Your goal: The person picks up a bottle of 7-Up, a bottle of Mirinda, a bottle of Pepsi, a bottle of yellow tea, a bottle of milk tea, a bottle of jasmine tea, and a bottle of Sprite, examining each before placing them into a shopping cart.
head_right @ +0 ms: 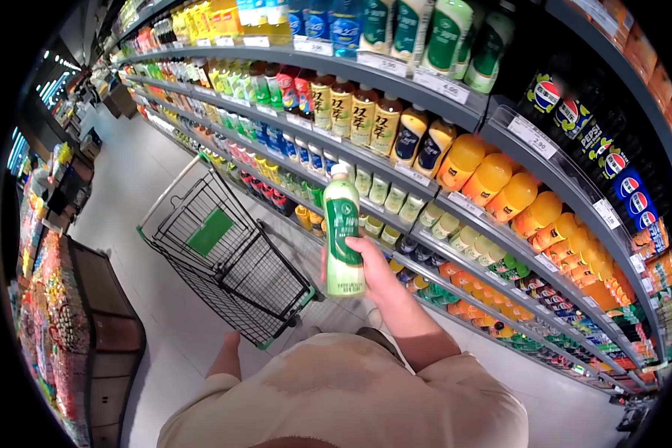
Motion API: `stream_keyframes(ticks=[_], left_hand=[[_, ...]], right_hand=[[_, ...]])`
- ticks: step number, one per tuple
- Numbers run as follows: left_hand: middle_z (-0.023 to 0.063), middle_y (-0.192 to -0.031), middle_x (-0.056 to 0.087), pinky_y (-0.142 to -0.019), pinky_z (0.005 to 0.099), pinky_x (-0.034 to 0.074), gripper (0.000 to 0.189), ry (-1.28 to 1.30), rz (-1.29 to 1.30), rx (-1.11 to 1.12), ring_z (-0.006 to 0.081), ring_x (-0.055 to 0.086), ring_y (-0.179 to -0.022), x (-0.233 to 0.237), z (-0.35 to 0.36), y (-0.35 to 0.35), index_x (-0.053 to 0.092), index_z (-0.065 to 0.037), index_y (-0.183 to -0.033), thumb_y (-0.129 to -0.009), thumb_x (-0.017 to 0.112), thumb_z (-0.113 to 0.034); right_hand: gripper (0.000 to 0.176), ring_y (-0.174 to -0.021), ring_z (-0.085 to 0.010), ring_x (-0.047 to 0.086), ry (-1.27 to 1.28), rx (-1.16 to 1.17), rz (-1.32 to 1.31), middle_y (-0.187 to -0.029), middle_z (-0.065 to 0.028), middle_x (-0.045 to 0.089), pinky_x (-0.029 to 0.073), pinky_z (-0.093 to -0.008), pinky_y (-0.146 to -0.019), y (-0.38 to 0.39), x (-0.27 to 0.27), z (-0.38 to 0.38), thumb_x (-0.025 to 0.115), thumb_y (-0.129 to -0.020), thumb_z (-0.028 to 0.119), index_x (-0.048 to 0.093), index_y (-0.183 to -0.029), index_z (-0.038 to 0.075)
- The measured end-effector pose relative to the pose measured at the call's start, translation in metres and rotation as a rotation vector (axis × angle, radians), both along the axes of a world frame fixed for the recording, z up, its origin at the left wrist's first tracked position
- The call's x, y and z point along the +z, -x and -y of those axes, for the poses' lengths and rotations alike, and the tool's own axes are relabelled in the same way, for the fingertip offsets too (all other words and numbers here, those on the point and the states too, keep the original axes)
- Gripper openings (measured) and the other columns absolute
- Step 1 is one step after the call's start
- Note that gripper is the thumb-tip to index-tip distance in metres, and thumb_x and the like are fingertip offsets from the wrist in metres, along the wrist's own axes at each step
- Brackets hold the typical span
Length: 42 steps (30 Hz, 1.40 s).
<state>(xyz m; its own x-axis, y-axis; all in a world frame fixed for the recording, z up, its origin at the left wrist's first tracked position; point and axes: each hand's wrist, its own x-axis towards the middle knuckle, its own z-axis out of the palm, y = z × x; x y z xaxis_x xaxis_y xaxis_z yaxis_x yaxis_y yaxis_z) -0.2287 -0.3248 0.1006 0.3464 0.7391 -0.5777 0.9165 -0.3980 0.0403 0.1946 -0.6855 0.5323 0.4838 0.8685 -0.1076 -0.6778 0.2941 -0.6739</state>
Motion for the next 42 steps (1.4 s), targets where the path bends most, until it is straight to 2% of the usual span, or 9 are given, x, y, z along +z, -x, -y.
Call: stream_keyframes(ticks=[1,2,4,9,14,21,24,29,42], left_hand=[[0.0186,-0.105,0.070,-0.086,0.0486,0.053,0.034,0.090,-0.110,-0.384,0.0326,0.069,-0.096,-0.005,-0.006,0.004,0.065,0.003,-0.107,-0.092,0.055,-0.026],[0.0186,-0.105,0.070,-0.086,0.0486,0.053,0.034,0.104,-0.104,-0.390,0.0326,0.069,-0.096,-0.014,-0.002,0.005,0.065,0.003,-0.107,-0.092,0.055,-0.026],[0.0142,-0.093,0.073,-0.069,0.0459,0.058,0.030,0.570,0.296,0.720,0.0266,0.072,-0.080,0.016,0.023,-0.009,0.067,0.003,-0.100,-0.095,0.053,-0.023],[0.0118,-0.076,0.072,-0.050,0.0384,0.055,0.037,0.488,0.257,0.394,0.0233,0.070,-0.059,-0.039,0.035,0.008,0.069,0.003,-0.089,-0.098,0.051,-0.028],[0.0114,-0.068,0.071,-0.051,0.0347,0.055,0.048,0.478,0.243,0.188,0.0221,0.070,-0.057,-0.042,0.029,0.010,0.070,0.004,-0.084,-0.101,0.050,-0.035],[0.0114,-0.069,0.072,-0.057,0.0369,0.056,0.053,0.587,0.313,0.238,0.0223,0.070,-0.059,-0.028,0.025,0.002,0.072,0.003,-0.081,-0.101,0.051,-0.041],[0.0121,-0.069,0.071,-0.058,0.0378,0.055,0.052,0.504,0.322,0.080,0.0230,0.070,-0.062,-0.072,0.020,0.006,0.071,0.003,-0.078,-0.101,0.052,-0.040],[0.0131,-0.068,0.071,-0.058,0.0390,0.053,0.053,0.585,0.344,0.164,0.0237,0.067,-0.058,-0.029,0.029,-0.024,0.070,0.004,-0.077,-0.101,0.051,-0.040],[0.0101,-0.073,0.074,-0.054,0.0377,0.052,0.051,0.589,0.343,0.152,0.0207,0.065,-0.055,-0.033,0.040,-0.057,0.072,0.003,-0.085,-0.102,0.051,-0.040]], right_hand=[[0.053,-0.079,-0.0298,0.067,-0.010,-0.004,0.025,-0.100,-0.0165,0.065,0.056,-0.0410,-0.071,0.004,0.002,-0.007,0.054,-0.090,0.043,0.058,-0.112,-0.005],[0.054,-0.081,-0.0301,0.067,-0.022,-0.008,0.050,-0.104,-0.0167,0.064,0.056,-0.0416,-0.072,0.009,0.004,-0.013,0.055,-0.090,0.044,0.057,-0.113,-0.005],[0.053,-0.085,-0.0316,0.067,-0.047,-0.023,-0.047,-0.106,-0.0173,0.063,0.056,-0.0448,-0.075,0.023,-0.003,-0.025,0.056,-0.091,0.043,0.056,-0.116,-0.004],[0.041,-0.092,-0.0382,0.067,-0.055,-0.122,-0.142,-0.110,-0.0210,0.061,0.057,-0.0584,-0.077,0.071,0.009,-0.050,0.053,-0.101,0.034,0.044,-0.130,0.008],[0.041,-0.084,-0.0358,0.069,0.096,-0.227,0.181,-0.106,-0.0210,0.061,0.060,-0.0470,-0.065,0.092,0.002,-0.067,0.053,-0.101,0.029,0.035,-0.133,0.012],[0.043,-0.081,-0.0341,0.069,0.155,-0.327,0.217,-0.101,-0.0203,0.061,0.060,-0.0467,-0.064,0.099,0.004,-0.081,0.053,-0.100,0.030,0.034,-0.135,0.013],[0.047,-0.078,-0.0352,0.069,0.158,-0.338,0.184,-0.099,-0.0211,0.060,0.060,-0.0465,-0.060,0.101,0.004,-0.084,0.056,-0.098,0.030,0.033,-0.136,0.013],[0.053,-0.075,-0.0312,0.068,0.124,-0.288,0.250,-0.098,-0.0192,0.061,0.060,-0.0426,-0.060,0.108,0.000,-0.093,0.062,-0.093,0.027,0.034,-0.134,0.009],[0.058,-0.079,-0.0300,0.067,0.047,-0.218,0.239,-0.099,-0.0188,0.060,0.059,-0.0404,-0.065,0.116,0.002,-0.099,0.068,-0.087,0.026,0.036,-0.131,0.006]])
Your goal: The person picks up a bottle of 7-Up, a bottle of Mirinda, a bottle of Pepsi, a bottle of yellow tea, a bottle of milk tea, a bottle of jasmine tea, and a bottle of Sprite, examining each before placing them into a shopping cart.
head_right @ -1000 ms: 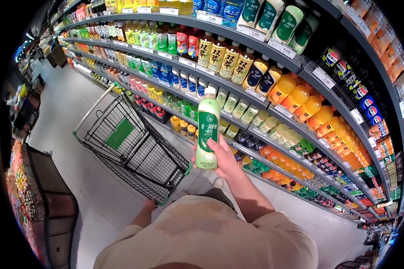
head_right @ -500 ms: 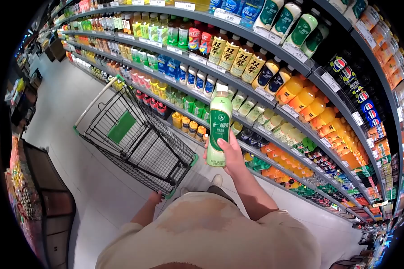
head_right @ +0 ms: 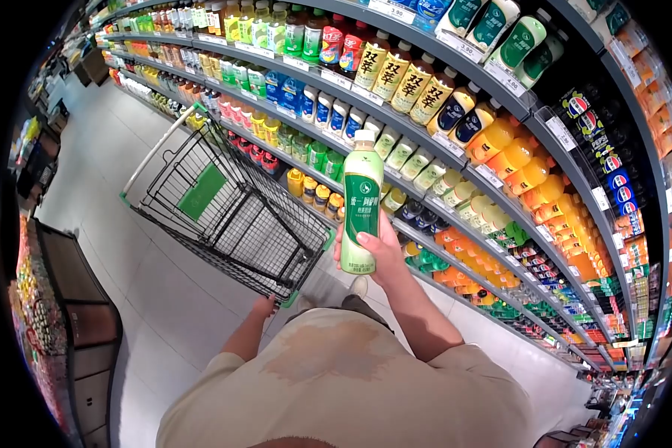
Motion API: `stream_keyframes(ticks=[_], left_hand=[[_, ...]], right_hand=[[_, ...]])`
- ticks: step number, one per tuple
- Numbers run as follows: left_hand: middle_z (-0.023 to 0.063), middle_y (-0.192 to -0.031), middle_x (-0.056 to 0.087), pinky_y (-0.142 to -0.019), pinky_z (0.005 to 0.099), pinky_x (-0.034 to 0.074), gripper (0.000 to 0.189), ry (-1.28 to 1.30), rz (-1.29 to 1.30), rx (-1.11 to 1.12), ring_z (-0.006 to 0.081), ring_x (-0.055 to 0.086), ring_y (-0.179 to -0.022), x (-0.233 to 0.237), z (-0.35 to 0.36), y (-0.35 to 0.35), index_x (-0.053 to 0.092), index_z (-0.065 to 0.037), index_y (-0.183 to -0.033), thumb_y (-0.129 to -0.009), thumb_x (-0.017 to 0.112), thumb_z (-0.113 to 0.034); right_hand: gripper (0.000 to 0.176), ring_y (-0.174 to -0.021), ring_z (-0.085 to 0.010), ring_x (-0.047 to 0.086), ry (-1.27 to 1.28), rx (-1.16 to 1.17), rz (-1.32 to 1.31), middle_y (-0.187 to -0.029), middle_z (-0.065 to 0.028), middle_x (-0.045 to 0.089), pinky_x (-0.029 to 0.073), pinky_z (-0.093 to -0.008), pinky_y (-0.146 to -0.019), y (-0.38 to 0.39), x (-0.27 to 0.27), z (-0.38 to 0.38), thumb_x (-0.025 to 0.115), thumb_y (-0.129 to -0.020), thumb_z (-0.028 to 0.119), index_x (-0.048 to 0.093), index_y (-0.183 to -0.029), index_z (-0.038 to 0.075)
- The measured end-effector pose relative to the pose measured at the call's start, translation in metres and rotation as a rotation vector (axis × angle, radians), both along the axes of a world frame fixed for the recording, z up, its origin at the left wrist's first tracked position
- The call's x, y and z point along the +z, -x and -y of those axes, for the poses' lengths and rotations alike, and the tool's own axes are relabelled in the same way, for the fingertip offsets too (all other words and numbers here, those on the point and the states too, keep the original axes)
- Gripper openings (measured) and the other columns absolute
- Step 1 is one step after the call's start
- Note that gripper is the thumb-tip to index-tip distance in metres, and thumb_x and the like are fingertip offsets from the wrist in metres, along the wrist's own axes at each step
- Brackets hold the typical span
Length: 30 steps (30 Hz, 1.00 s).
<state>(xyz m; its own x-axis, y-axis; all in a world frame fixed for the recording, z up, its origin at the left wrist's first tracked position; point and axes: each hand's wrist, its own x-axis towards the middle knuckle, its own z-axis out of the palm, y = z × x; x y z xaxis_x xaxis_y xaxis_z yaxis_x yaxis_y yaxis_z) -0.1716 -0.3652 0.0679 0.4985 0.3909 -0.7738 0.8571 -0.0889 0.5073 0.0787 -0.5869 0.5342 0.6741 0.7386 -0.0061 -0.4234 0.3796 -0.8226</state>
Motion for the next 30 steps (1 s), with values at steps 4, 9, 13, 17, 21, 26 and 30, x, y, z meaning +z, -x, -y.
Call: stream_keyframes(ticks=[4,9,13,17,21,26,30], left_hand=[[0.0093,-0.074,0.074,-0.056,0.0362,0.053,0.049,0.001,-0.062,-0.024,0.0196,0.066,-0.056,0.014,0.010,-0.012,0.071,0.003,-0.090,-0.102,0.051,-0.040],[0.0078,-0.074,0.074,-0.060,0.0357,0.054,0.050,0.015,-0.111,-0.083,0.0190,0.068,-0.059,0.014,0.027,-0.030,0.071,0.001,-0.090,-0.102,0.048,-0.042],[0.0032,-0.069,0.073,-0.061,0.0368,0.054,0.051,-0.012,-0.177,-0.193,0.0187,0.065,-0.055,0.012,0.044,-0.045,0.072,-0.002,-0.091,-0.101,0.046,-0.045],[0.0097,-0.089,0.076,-0.075,0.0405,0.056,0.052,0.079,-0.250,-0.257,0.0240,0.072,-0.077,-0.005,0.057,-0.051,0.072,-0.003,-0.102,-0.101,0.044,-0.047],[0.0172,-0.092,0.073,-0.082,0.0458,0.054,0.055,-0.319,-0.128,-0.481,0.0368,0.069,-0.089,-0.028,0.083,-0.033,0.072,-0.001,-0.101,-0.101,0.042,-0.048],[0.0177,-0.116,0.070,-0.094,0.0449,0.052,0.052,-0.122,-0.022,-0.681,0.0318,0.068,-0.108,-0.004,0.075,-0.023,0.071,-0.006,-0.114,-0.097,0.043,-0.046],[0.0098,-0.078,0.074,-0.063,0.0334,0.057,0.036,0.092,0.033,-0.248,0.0181,0.071,-0.063,0.035,0.017,-0.030,0.074,-0.002,-0.094,-0.091,0.058,-0.035]], right_hand=[[0.062,-0.079,-0.0313,0.068,0.012,-0.002,0.002,-0.099,-0.0199,0.060,0.060,-0.0416,-0.062,-0.001,-0.007,0.006,0.069,-0.085,0.027,0.034,-0.132,0.007],[0.066,-0.079,-0.0319,0.068,0.030,0.010,-0.014,-0.100,-0.0204,0.059,0.062,-0.0427,-0.061,-0.003,-0.011,0.014,0.069,-0.082,0.029,0.032,-0.132,0.009],[0.069,-0.079,-0.0320,0.068,0.064,-0.004,-0.028,-0.100,-0.0201,0.059,0.062,-0.0431,-0.062,-0.006,-0.013,0.021,0.069,-0.080,0.030,0.031,-0.134,0.009],[0.071,-0.079,-0.0317,0.068,0.142,-0.021,-0.019,-0.100,-0.0198,0.060,0.062,-0.0431,-0.062,-0.008,-0.009,0.028,0.069,-0.080,0.031,0.031,-0.136,0.009],[0.070,-0.079,-0.0312,0.068,0.165,-0.050,-0.019,-0.100,-0.0194,0.060,0.061,-0.0427,-0.062,-0.007,-0.006,0.035,0.068,-0.080,0.032,0.033,-0.136,0.009],[0.068,-0.077,-0.0308,0.068,0.181,-0.086,-0.027,-0.099,-0.0184,0.060,0.061,-0.0419,-0.060,-0.009,-0.008,0.043,0.069,-0.081,0.034,0.036,-0.134,0.008],[0.068,-0.076,-0.0312,0.068,0.199,-0.106,-0.031,-0.098,-0.0181,0.060,0.060,-0.0415,-0.058,-0.011,-0.014,0.050,0.070,-0.082,0.035,0.036,-0.134,0.008]])
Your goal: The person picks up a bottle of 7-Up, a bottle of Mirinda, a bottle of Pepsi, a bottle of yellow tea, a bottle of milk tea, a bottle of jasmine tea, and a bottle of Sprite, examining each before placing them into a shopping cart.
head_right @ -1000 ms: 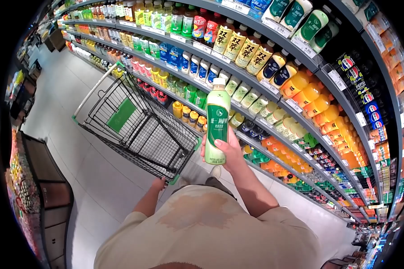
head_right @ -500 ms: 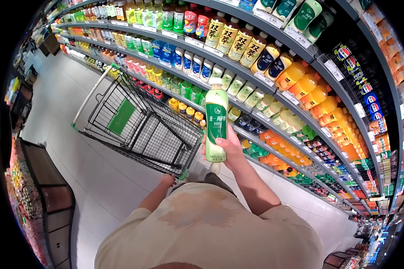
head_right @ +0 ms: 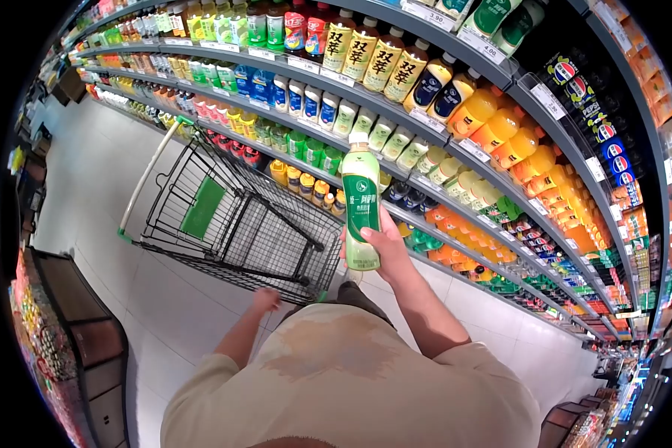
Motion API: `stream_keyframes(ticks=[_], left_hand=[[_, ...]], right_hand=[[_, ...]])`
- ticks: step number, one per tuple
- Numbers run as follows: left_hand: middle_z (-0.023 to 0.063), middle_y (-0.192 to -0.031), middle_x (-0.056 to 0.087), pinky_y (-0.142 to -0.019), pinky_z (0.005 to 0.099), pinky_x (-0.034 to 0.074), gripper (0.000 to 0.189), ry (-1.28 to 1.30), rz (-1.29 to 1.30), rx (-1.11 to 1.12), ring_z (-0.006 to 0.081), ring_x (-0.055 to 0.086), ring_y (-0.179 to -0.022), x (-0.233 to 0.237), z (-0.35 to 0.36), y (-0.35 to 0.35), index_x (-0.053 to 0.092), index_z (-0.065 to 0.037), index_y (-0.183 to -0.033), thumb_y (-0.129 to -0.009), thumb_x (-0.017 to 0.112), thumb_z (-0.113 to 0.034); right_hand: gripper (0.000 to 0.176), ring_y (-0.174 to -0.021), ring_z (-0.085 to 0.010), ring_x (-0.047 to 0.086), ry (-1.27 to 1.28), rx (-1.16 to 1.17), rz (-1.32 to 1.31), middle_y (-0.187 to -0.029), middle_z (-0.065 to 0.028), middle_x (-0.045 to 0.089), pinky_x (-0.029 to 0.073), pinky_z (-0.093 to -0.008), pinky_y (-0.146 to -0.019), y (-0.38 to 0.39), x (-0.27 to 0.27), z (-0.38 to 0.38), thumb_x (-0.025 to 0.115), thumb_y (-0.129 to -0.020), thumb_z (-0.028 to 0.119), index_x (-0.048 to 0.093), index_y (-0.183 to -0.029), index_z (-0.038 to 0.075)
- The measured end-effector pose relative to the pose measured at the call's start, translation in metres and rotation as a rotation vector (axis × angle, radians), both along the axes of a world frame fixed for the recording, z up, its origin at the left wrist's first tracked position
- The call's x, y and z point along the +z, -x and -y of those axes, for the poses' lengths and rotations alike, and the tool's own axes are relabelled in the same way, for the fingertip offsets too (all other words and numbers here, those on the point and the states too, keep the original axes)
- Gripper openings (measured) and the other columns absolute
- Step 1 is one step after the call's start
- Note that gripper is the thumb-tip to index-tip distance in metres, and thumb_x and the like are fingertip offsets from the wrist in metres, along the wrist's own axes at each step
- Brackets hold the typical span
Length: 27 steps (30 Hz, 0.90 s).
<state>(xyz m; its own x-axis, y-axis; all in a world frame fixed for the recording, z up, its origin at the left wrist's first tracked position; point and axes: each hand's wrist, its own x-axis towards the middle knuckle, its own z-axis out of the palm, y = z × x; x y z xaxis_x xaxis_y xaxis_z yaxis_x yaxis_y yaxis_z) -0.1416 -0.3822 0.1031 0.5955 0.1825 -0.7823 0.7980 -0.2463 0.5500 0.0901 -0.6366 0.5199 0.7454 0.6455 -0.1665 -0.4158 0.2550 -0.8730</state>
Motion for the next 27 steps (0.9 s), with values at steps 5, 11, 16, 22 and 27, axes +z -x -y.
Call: stream_keyframes(ticks=[5,11,16,22,27], left_hand=[[0.0159,-0.076,0.071,-0.070,0.0448,0.054,0.032,-0.715,0.110,0.383,0.0332,0.069,-0.073,0.051,-0.139,0.011,0.071,-0.001,-0.085,-0.087,0.068,-0.033],[0.0162,-0.090,0.070,-0.079,0.0463,0.054,0.014,-0.822,-0.003,0.246,0.0374,0.067,-0.091,0.058,-0.173,-0.001,0.063,-0.005,-0.088,-0.084,0.067,-0.017],[0.0197,-0.092,0.068,-0.079,0.0484,0.052,0.008,-0.783,0.015,0.255,0.0416,0.065,-0.093,0.054,-0.155,-0.002,0.061,-0.006,-0.090,-0.082,0.057,-0.007],[0.0225,-0.085,0.065,-0.072,0.0539,0.048,0.005,-0.835,0.176,0.296,0.0449,0.062,-0.084,0.034,-0.134,0.010,0.056,-0.005,-0.083,-0.079,0.055,-0.007],[0.0204,-0.103,0.069,-0.079,0.0437,0.055,0.039,-0.318,-0.134,-0.166,0.0327,0.068,-0.091,0.078,-0.110,-0.021,0.064,0.001,-0.112,-0.087,0.063,-0.029]], right_hand=[[0.064,-0.075,-0.0299,0.069,-0.044,0.001,-0.043,-0.097,-0.0192,0.062,0.059,-0.0406,-0.064,-0.004,-0.011,0.007,0.069,-0.088,0.028,0.035,-0.138,0.007],[0.065,-0.077,-0.0304,0.068,0.007,0.013,0.017,-0.100,-0.0198,0.060,0.061,-0.0405,-0.058,-0.002,-0.024,0.004,0.066,-0.089,0.037,0.033,-0.135,0.007],[0.061,-0.078,-0.0316,0.068,0.002,0.023,-0.041,-0.101,-0.0202,0.060,0.061,-0.0408,-0.059,0.000,-0.036,0.004,0.066,-0.091,0.031,0.033,-0.137,0.010],[0.051,-0.079,-0.0315,0.069,-0.088,0.023,-0.145,-0.101,-0.0187,0.061,0.060,-0.0403,-0.060,0.007,-0.048,-0.003,0.058,-0.095,0.018,0.033,-0.139,0.010],[0.060,-0.080,-0.0282,0.069,0.021,0.090,-0.160,-0.102,-0.0172,0.061,0.061,-0.0412,-0.067,0.012,-0.069,-0.010,0.059,-0.094,0.015,0.029,-0.146,0.010]])
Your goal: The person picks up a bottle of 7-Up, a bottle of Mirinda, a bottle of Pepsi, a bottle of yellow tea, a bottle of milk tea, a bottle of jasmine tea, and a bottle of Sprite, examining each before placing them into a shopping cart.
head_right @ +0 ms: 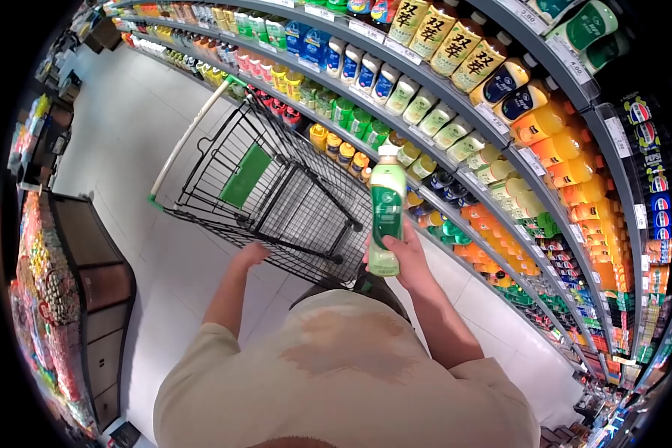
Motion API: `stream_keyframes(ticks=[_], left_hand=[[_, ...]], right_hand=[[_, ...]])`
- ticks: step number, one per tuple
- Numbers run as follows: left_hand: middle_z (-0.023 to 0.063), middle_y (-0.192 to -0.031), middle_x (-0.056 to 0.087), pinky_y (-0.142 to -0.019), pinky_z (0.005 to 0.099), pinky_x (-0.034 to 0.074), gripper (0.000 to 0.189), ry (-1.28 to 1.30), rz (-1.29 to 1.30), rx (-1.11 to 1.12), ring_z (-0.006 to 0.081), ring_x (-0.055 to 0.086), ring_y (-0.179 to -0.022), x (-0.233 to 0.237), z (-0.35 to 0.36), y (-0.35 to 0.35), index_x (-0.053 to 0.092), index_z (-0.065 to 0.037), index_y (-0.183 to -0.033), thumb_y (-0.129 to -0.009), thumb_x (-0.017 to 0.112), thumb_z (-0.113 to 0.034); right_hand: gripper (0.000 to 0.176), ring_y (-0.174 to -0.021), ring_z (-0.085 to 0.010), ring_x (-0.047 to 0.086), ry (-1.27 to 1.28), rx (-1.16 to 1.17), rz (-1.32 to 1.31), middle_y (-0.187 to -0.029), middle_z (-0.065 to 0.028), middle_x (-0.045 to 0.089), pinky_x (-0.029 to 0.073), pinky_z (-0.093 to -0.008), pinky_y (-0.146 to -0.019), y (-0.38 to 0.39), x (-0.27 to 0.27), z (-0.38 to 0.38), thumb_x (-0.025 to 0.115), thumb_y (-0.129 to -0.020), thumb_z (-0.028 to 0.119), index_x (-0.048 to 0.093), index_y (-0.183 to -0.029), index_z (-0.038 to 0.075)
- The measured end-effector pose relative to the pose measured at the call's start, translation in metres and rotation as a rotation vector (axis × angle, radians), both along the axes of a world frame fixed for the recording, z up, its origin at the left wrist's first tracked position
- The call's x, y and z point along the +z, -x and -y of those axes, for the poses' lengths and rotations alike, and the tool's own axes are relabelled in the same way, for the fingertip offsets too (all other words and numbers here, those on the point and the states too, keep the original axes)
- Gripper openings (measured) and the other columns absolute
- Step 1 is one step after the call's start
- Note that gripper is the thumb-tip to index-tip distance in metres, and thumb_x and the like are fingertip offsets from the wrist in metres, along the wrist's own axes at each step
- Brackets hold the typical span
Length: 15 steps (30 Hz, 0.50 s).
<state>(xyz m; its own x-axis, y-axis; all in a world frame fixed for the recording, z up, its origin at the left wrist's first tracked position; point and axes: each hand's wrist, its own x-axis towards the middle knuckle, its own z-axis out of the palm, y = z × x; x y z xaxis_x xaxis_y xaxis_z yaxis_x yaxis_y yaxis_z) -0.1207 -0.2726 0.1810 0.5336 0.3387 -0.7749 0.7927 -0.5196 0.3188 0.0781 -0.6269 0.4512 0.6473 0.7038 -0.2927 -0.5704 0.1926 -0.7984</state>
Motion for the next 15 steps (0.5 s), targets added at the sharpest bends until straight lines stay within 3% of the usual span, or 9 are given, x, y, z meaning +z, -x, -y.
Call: stream_keyframes(ticks=[1,3,5,6,7,8,11,12,15], left_hand=[[0.0190,-0.111,0.068,-0.081,0.0392,0.056,0.052,0.230,-0.100,0.109,0.0274,0.068,-0.093,0.069,0.022,-0.025,0.062,0.002,-0.121,-0.089,0.065,-0.039],[0.0139,-0.120,0.063,-0.078,0.0293,0.055,0.067,0.555,0.153,0.294,0.0188,0.066,-0.096,0.077,0.053,-0.037,0.054,-0.001,-0.134,-0.091,0.063,-0.052],[0.0091,-0.116,0.062,-0.072,0.0251,0.052,0.064,1.127,0.540,0.507,0.0144,0.064,-0.088,0.101,0.081,-0.057,0.046,-0.001,-0.138,-0.097,0.059,-0.048],[0.0076,-0.110,0.062,-0.069,0.0239,0.049,0.058,1.211,0.630,0.520,0.0128,0.061,-0.083,0.102,0.094,-0.068,0.047,-0.001,-0.136,-0.098,0.058,-0.044],[0.0060,-0.104,0.062,-0.066,0.0226,0.047,0.051,1.295,0.723,0.531,0.0112,0.058,-0.078,0.100,0.105,-0.077,0.048,-0.002,-0.134,-0.100,0.058,-0.039],[0.0021,-0.089,0.060,-0.059,0.0222,0.043,0.040,0.950,0.698,0.396,0.0092,0.053,-0.068,0.095,0.112,-0.083,0.053,-0.004,-0.126,-0.100,0.059,-0.034],[-0.0002,-0.084,0.060,-0.056,0.0217,0.043,0.038,1.035,0.556,0.430,0.0071,0.053,-0.065,0.038,0.114,-0.090,0.053,-0.005,-0.124,-0.099,0.059,-0.033],[-0.0023,-0.072,0.057,-0.051,0.0223,0.041,0.032,1.149,0.554,0.483,0.0065,0.050,-0.058,0.024,0.114,-0.087,0.057,-0.005,-0.116,-0.095,0.067,-0.026],[-0.0011,-0.075,0.059,-0.051,0.0228,0.042,0.034,0.940,0.582,0.527,0.0062,0.052,-0.059,0.026,0.110,-0.078,0.057,-0.005,-0.116,-0.091,0.073,-0.021]], right_hand=[[0.064,-0.080,-0.0275,0.069,0.087,0.030,0.020,-0.102,-0.0164,0.061,0.061,-0.0416,-0.068,0.002,-0.007,-0.001,0.060,-0.094,0.013,0.028,-0.149,0.011],[0.073,-0.093,-0.0229,0.067,0.223,0.107,-0.002,-0.113,-0.0144,0.062,0.058,-0.0376,-0.078,0.004,-0.020,-0.006,0.065,-0.090,0.011,0.028,-0.153,0.009],[0.078,-0.106,-0.0169,0.061,0.542,0.380,0.462,-0.125,-0.0120,0.059,0.052,-0.0321,-0.089,0.008,-0.032,-0.020,0.072,-0.086,0.012,0.032,-0.152,0.005],[0.082,-0.116,-0.0137,0.054,0.558,0.449,0.197,-0.137,-0.0104,0.053,0.044,-0.0287,-0.099,0.011,-0.041,-0.022,0.075,-0.084,0.014,0.033,-0.153,0.005],[0.082,-0.116,-0.0137,0.054,0.557,0.456,0.193,-0.137,-0.0104,0.053,0.044,-0.0287,-0.099,0.012,-0.054,-0.022,0.075,-0.084,0.014,0.033,-0.153,0.005],[0.082,-0.116,-0.0147,0.054,0.527,0.506,0.232,-0.136,-0.0103,0.054,0.045,-0.0299,-0.100,0.013,-0.069,-0.021,0.075,-0.084,0.014,0.033,-0.153,0.004],[0.079,-0.116,-0.0169,0.057,0.526,0.605,0.329,-0.133,-0.0118,0.057,0.046,-0.0314,-0.099,0.007,-0.107,-0.021,0.076,-0.083,0.016,0.037,-0.150,0.003],[0.076,-0.114,-0.0182,0.059,0.557,0.633,0.390,-0.130,-0.0136,0.060,0.047,-0.0317,-0.098,0.001,-0.120,-0.019,0.077,-0.082,0.018,0.041,-0.148,0.003],[0.071,-0.118,-0.0249,0.061,0.686,0.689,0.495,-0.131,-0.0179,0.062,0.047,-0.0350,-0.099,-0.005,-0.182,0.002,0.076,-0.083,0.024,0.047,-0.144,0.003]])
